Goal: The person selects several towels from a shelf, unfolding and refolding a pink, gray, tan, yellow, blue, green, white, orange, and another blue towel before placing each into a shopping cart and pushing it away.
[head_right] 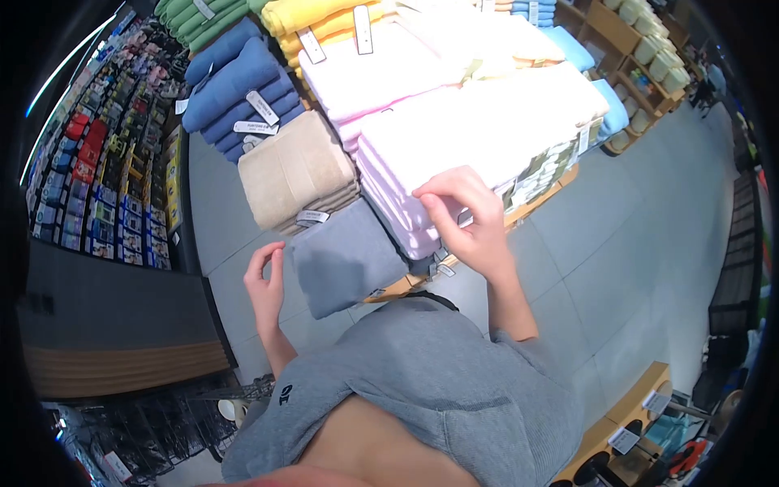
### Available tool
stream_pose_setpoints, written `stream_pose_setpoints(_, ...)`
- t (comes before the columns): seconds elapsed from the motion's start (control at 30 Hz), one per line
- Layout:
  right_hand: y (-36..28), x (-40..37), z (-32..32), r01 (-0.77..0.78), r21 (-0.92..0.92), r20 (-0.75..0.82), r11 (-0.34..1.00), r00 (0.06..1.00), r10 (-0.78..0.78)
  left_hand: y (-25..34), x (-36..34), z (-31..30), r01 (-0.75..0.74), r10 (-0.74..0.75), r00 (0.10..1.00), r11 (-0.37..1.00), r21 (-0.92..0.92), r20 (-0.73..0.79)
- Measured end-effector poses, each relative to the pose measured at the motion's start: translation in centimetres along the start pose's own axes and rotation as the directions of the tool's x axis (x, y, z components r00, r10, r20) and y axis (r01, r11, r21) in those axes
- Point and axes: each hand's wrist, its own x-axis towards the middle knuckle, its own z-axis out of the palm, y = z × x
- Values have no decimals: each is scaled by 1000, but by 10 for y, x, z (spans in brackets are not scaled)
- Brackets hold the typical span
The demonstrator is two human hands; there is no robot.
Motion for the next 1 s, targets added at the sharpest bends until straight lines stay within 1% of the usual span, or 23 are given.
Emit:
stream_pose_setpoints(0.03,2,-1,2,-10,14,1,1000,1000,10,1,2,7,7,-7,1000,1000,-15,30)
stream_pose_setpoints(0.13,9,-1,2,47,18,28,999,998,-48,1,7,21,44,-41,997,998,-35,72)
stream_pose_setpoints(0.17,12,0,2,64,26,23,998,998,-65,-5,9,24,10,-8,997,999,-38,71)
stream_pose_setpoints(0.27,9,1,2,-32,64,2,997,999,32,-1,17,32,-16,18,999,998,-62,39)
stream_pose_setpoints(0.37,9,1,3,-25,43,0,999,1000,25,5,29,32,-69,68,998,995,-68,-13)
stream_pose_setpoints(0.47,7,-2,6,-46,34,-20,998,999,47,-2,42,26,-93,90,995,991,-100,-38)
stream_pose_setpoints(0.5,6,-3,7,-58,34,-28,998,998,59,-3,48,25,-77,68,996,986,-149,-64)
stream_pose_setpoints(0.57,2,4,3,-36,24,14,999,999,36,-2,65,27,-45,18,994,969,-245,-110)
stream_pose_setpoints(0.63,1,13,-3,14,24,31,1000,999,-14,5,92,34,-128,86,987,926,-354,-133)
stream_pose_setpoints(0.7,-3,23,-5,113,-40,-2,993,994,-113,22,127,39,-185,169,982,941,-282,-79)
stream_pose_setpoints(0.73,-6,28,-6,162,-72,-11,984,987,-163,25,148,45,-253,240,968,927,-278,-80)
stream_pose_setpoints(0.77,-8,32,-6,149,-85,13,985,989,-148,28,169,52,-316,306,949,909,-273,-80)
stream_pose_setpoints(0.83,-7,46,2,138,-110,75,984,989,-130,40,209,68,-336,319,942,889,-312,-106)
stream_pose_setpoints(0.87,-5,54,6,132,-124,100,984,988,-120,43,231,77,-362,336,932,887,-287,-139)
stream_pose_setpoints(0.9,3,61,8,119,-115,157,986,982,-100,46,254,84,-366,335,930,889,-276,-155)
stream_pose_setpoints(0.97,11,80,16,99,-92,193,991,978,-80,54,290,98,-503,475,825,864,-17,-306)
stream_pose_setpoints(1.0,14,92,19,93,-86,211,992,975,-73,57,305,103,-515,486,824,857,-28,-290)
